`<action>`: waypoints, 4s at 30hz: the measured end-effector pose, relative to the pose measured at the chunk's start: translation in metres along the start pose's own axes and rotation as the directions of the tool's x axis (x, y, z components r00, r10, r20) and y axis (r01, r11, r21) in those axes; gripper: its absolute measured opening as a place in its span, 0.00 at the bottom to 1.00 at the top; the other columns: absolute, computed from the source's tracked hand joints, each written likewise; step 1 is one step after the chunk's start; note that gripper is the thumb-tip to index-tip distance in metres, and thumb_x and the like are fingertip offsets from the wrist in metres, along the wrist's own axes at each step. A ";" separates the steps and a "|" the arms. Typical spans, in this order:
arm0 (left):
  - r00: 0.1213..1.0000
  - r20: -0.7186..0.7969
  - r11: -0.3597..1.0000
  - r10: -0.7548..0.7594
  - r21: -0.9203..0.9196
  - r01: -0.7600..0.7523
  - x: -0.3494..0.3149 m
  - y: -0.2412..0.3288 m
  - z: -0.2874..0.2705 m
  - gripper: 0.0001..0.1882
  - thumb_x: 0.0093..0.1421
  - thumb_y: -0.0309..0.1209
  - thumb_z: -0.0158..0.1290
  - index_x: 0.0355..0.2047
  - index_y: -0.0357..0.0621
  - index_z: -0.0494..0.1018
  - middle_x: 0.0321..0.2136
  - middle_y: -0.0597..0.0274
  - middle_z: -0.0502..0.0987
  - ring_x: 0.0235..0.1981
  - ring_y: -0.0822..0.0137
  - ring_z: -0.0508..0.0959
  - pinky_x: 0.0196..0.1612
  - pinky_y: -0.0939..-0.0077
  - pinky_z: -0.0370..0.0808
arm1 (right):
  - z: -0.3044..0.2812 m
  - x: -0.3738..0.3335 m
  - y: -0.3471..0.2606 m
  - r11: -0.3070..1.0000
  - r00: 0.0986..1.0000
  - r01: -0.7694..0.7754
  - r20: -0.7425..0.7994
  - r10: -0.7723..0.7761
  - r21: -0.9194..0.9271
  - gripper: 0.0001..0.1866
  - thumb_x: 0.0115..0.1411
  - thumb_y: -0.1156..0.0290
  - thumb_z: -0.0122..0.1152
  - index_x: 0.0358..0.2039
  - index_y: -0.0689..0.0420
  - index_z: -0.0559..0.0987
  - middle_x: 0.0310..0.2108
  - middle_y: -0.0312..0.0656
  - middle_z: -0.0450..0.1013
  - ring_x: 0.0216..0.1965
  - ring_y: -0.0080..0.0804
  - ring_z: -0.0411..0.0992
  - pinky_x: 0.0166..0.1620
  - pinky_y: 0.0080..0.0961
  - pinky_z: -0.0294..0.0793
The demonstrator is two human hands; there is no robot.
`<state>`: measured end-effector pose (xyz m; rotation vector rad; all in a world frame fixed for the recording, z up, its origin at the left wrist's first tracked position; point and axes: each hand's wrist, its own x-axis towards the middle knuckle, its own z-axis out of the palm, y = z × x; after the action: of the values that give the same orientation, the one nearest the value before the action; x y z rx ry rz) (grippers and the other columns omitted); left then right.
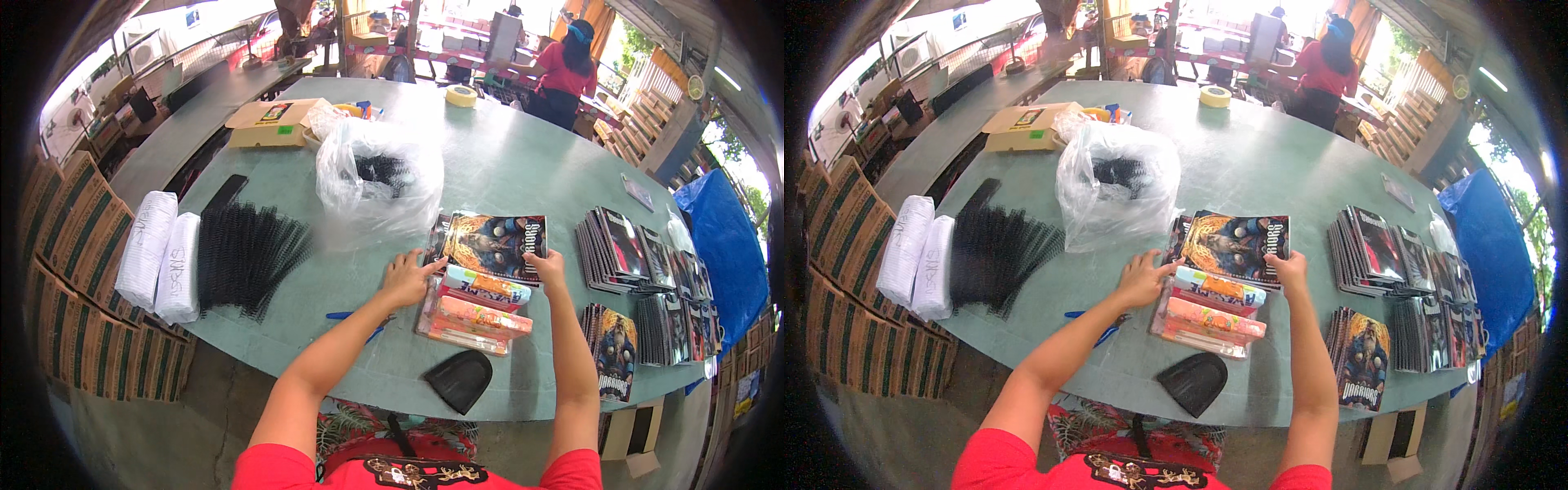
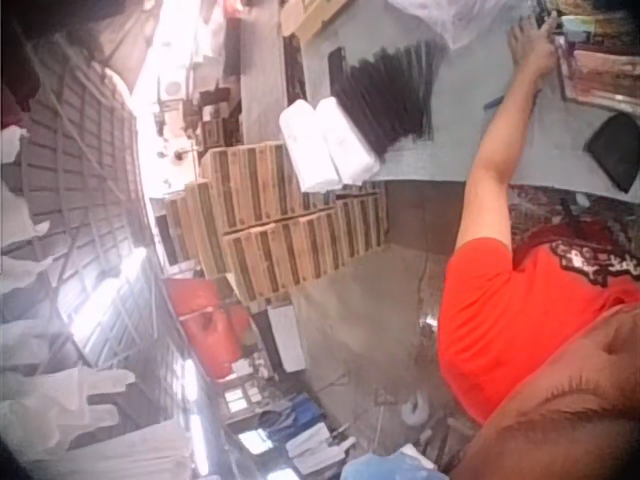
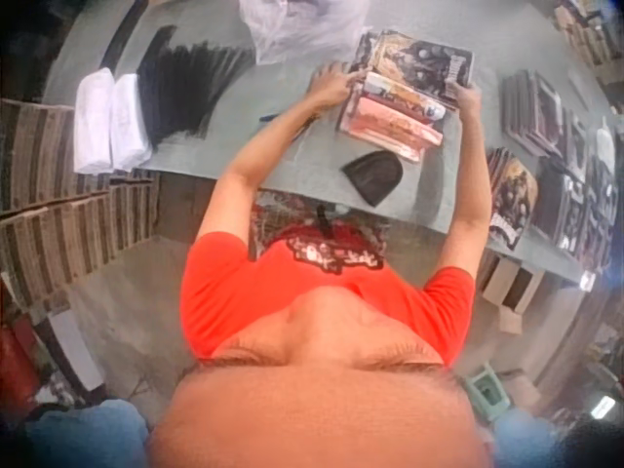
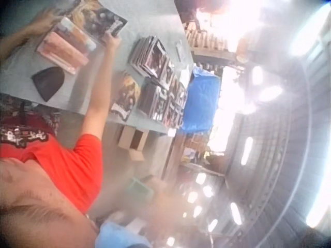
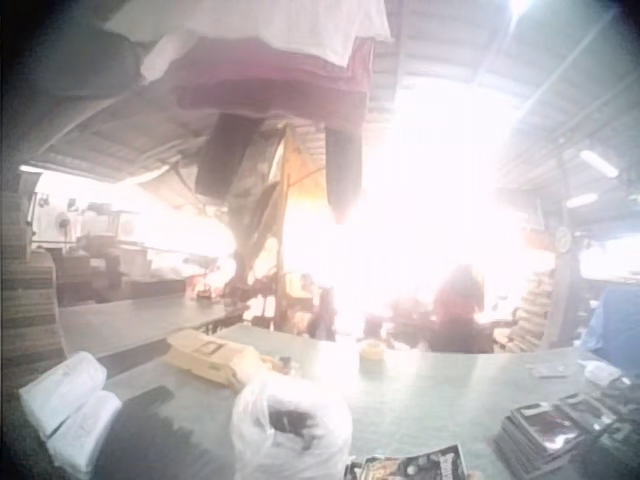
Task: The person binds books by threading black spiral coils through the punched holes of the paper stacks and then uses a pair of pliers to snip off the excess length from both ends of the coils.
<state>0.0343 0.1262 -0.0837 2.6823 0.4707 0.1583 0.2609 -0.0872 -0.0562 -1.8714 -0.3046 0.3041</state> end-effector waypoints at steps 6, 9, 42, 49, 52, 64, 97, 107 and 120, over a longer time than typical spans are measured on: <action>0.997 0.073 0.999 0.007 0.043 -0.010 0.001 0.003 -0.008 0.28 0.54 0.29 0.43 0.56 0.71 0.62 0.58 0.50 0.55 0.53 0.48 0.60 0.52 0.53 0.60 | -0.001 -0.010 0.007 0.716 0.844 0.358 -0.120 -0.523 -0.599 0.10 0.45 0.71 0.64 0.24 0.65 0.77 0.30 0.48 0.75 0.28 0.37 0.74 0.32 0.28 0.71; 0.999 -0.002 0.998 0.045 0.037 -0.045 0.000 0.007 -0.003 0.28 0.54 0.28 0.43 0.57 0.62 0.62 0.56 0.49 0.57 0.54 0.49 0.60 0.52 0.54 0.61 | -0.017 -0.003 0.020 0.873 0.942 0.251 -0.101 -0.319 -0.418 0.09 0.49 0.72 0.61 0.27 0.65 0.75 0.31 0.44 0.73 0.29 0.33 0.72 0.32 0.28 0.71; 0.849 -0.302 0.873 -0.434 0.092 0.479 -0.111 -0.066 -0.132 0.18 0.54 0.40 0.52 0.27 0.33 0.72 0.24 0.42 0.75 0.34 0.47 0.77 0.36 0.57 0.73 | 0.021 -0.191 -0.123 0.343 0.455 0.827 0.171 -0.874 -0.445 0.32 0.44 0.68 0.65 0.50 0.59 0.67 0.46 0.48 0.67 0.48 0.43 0.65 0.51 0.36 0.62; 0.814 -0.367 0.691 -0.451 0.434 0.579 -0.180 -0.153 -0.089 0.13 0.53 0.38 0.52 0.25 0.39 0.74 0.28 0.50 0.76 0.30 0.48 0.77 0.32 0.58 0.75 | 0.082 -0.160 -0.106 0.276 0.445 0.843 0.311 -0.839 -0.462 0.23 0.41 0.69 0.63 0.41 0.53 0.75 0.39 0.36 0.71 0.39 0.34 0.68 0.42 0.34 0.68; 0.836 -0.487 0.693 -0.253 0.512 0.508 -0.175 -0.128 -0.118 0.12 0.55 0.36 0.51 0.25 0.39 0.73 0.25 0.55 0.74 0.27 0.51 0.77 0.29 0.59 0.74 | 0.070 -0.168 -0.087 0.063 0.210 0.913 0.333 -0.919 -0.404 0.17 0.45 0.69 0.58 0.40 0.51 0.77 0.42 0.35 0.71 0.41 0.33 0.68 0.44 0.32 0.69; 0.397 -0.901 0.847 -0.175 -0.344 -0.406 -0.129 -0.004 -0.223 0.12 0.56 0.33 0.55 0.33 0.36 0.74 0.19 0.66 0.72 0.22 0.79 0.69 0.26 0.85 0.67 | 0.118 -0.174 -0.118 0.249 0.486 0.699 0.190 -0.853 -0.670 0.18 0.43 0.52 0.63 0.18 0.55 0.74 0.16 0.37 0.68 0.25 0.35 0.68 0.30 0.29 0.62; 0.966 -0.217 0.912 0.138 -0.353 -0.210 -0.069 0.014 -0.147 0.16 0.53 0.37 0.54 0.39 0.41 0.73 0.23 0.55 0.76 0.25 0.69 0.74 0.31 0.74 0.70 | 0.110 -0.160 -0.121 0.425 0.539 0.816 0.250 -0.804 -0.393 0.10 0.48 0.64 0.61 0.31 0.52 0.73 0.24 0.35 0.71 0.30 0.34 0.72 0.34 0.30 0.65; 0.745 -0.489 0.890 0.453 0.206 -0.406 -0.072 0.019 -0.113 0.14 0.52 0.37 0.55 0.34 0.41 0.71 0.25 0.56 0.72 0.28 0.55 0.72 0.31 0.66 0.69 | 0.099 -0.157 -0.122 0.522 0.567 0.824 0.328 -0.755 -0.222 0.11 0.48 0.75 0.58 0.33 0.56 0.69 0.26 0.42 0.69 0.31 0.43 0.70 0.33 0.34 0.69; 0.878 -0.353 0.931 0.323 -0.048 -0.362 -0.111 0.059 -0.095 0.20 0.47 0.22 0.53 0.44 0.45 0.70 0.36 0.52 0.71 0.37 0.56 0.71 0.43 0.64 0.69 | 0.023 -0.166 -0.103 0.470 0.622 0.745 0.237 -0.746 -0.474 0.06 0.50 0.65 0.59 0.25 0.51 0.78 0.20 0.38 0.73 0.26 0.36 0.72 0.32 0.31 0.65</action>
<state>-0.0688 0.0729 0.0223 2.6068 0.0702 0.7390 0.0921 -0.0942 0.0445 -2.0586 -1.2919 -0.4587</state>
